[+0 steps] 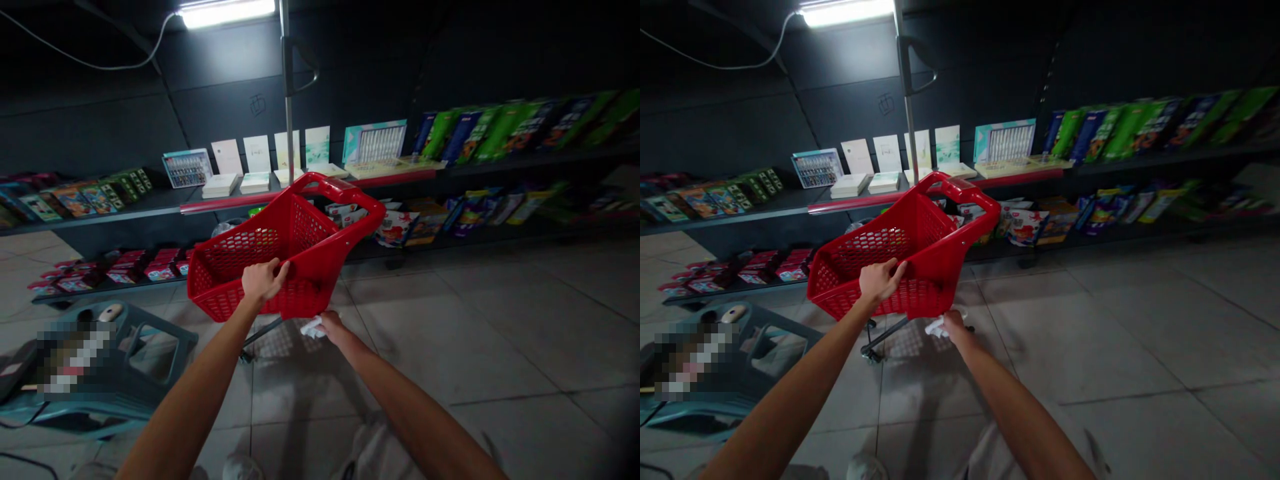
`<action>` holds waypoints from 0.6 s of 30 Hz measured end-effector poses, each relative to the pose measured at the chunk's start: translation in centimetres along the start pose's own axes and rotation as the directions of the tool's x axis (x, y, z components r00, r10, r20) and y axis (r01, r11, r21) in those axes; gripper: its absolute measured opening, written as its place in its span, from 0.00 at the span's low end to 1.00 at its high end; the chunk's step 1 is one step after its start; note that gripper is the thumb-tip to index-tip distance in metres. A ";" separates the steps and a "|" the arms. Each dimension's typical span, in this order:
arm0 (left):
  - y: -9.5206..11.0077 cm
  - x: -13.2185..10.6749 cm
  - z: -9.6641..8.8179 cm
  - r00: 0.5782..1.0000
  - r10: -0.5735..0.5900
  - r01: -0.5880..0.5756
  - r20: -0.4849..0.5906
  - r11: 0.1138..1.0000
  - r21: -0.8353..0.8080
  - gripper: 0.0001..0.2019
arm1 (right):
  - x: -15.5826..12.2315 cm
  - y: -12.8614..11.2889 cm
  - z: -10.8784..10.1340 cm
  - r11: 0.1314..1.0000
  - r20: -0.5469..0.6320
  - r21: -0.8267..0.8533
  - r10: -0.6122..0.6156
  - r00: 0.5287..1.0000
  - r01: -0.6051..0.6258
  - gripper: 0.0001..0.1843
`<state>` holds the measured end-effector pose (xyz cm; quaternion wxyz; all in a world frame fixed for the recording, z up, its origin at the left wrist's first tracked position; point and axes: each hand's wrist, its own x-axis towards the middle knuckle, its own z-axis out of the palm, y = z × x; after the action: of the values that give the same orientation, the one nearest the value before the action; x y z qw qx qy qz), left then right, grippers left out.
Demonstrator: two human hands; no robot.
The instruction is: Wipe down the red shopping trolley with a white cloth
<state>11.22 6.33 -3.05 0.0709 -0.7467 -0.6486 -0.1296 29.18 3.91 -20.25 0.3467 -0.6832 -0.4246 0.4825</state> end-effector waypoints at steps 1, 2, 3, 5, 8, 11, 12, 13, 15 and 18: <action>-0.1 -0.1 0.0 1.000 0.002 -0.002 -0.001 1.000 0.006 0.33 | -0.3 0.3 1.3 0.997 0.032 0.078 0.022 0.999 -0.025 0.07; -0.1 -0.2 -0.1 1.000 0.005 -0.005 -0.001 1.000 0.009 0.33 | -0.7 0.3 2.5 0.987 0.065 0.151 0.040 0.997 -0.049 0.06; -0.2 -0.2 -0.1 1.000 0.007 -0.007 -0.001 1.000 0.008 0.33 | -1.0 0.1 3.7 0.975 0.093 0.213 0.046 0.995 -0.065 0.06; -0.2 -0.3 -0.1 1.000 0.014 -0.014 -0.003 1.000 0.004 0.32 | -1.6 -0.9 5.4 0.947 0.133 0.313 0.034 0.991 -0.074 0.06; -0.4 -0.3 0.0 1.000 0.022 -0.022 -0.013 1.000 0.000 0.32 | -2.5 -3.6 5.5 0.854 0.180 0.514 -0.021 0.983 -0.076 0.08; -0.8 -0.2 0.2 1.000 0.007 -0.007 -0.018 1.000 -0.002 0.32 | -3.1 -6.5 2.1 0.775 0.125 0.632 -0.079 0.989 -0.018 0.12; -1.0 -0.2 0.2 1.000 0.003 -0.003 -0.020 1.000 -0.004 0.32 | -3.1 -7.3 0.4 0.787 0.053 0.616 -0.091 0.994 0.040 0.13; -1.1 -0.2 0.3 1.000 0.002 -0.002 -0.024 1.000 -0.008 0.32 | -3.0 -7.8 -1.5 0.808 -0.046 0.580 -0.099 0.994 0.107 0.15; -1.5 -0.2 0.3 0.999 0.002 -0.003 -0.036 1.000 -0.017 0.32 | -2.5 -8.5 -5.2 0.837 -0.289 0.496 -0.091 0.953 0.230 0.19; -2.1 -0.5 0.5 0.998 0.003 -0.004 -0.060 1.000 -0.019 0.34 | -1.9 -8.7 -9.9 0.830 -0.585 0.417 -0.066 0.808 0.370 0.25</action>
<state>9.16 6.28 -3.77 0.0836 -0.7441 -0.6437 -0.1580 36.16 5.04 -8.97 0.6769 -0.6189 -0.2419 0.3167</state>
